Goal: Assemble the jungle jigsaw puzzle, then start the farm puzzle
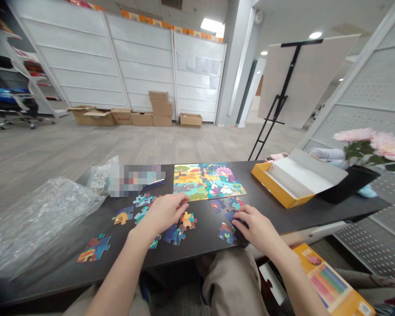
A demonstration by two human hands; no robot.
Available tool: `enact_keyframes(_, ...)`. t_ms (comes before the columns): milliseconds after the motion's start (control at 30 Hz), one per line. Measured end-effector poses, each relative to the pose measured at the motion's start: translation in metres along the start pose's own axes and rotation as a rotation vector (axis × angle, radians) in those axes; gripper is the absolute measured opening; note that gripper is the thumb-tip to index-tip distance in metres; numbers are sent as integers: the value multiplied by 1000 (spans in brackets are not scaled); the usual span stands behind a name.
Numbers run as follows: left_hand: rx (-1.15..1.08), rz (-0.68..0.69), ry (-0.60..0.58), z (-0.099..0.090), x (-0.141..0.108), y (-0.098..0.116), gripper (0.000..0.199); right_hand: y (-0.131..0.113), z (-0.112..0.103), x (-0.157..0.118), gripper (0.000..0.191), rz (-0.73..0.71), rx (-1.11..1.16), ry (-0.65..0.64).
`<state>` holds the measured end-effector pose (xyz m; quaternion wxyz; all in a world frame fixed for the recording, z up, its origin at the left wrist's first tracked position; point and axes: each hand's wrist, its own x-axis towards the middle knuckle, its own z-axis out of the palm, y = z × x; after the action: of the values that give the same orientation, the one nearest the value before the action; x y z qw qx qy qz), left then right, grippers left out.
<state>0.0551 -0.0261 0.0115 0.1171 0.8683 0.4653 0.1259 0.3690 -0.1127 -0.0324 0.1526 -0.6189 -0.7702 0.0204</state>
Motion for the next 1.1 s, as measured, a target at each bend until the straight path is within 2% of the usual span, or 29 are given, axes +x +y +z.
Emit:
enact_keyframes(400, -8, 24, 47, 3, -8, -7, 18, -29, 3, 30, 21, -35, 21, -110)
enact_keyframes(600, -13, 31, 52, 3, -11, -7, 16, -35, -3, 44, 21, 23, -48, -172)
enact_keyframes(867, 13, -46, 99, 0, -9, -16, 18, -39, -2, 50, 14, 92, -81, -136)
enact_keyframes(1100, 32, -60, 68, 1, -7, -16, 19, -35, -3, 50, 11, 124, -6, -127)
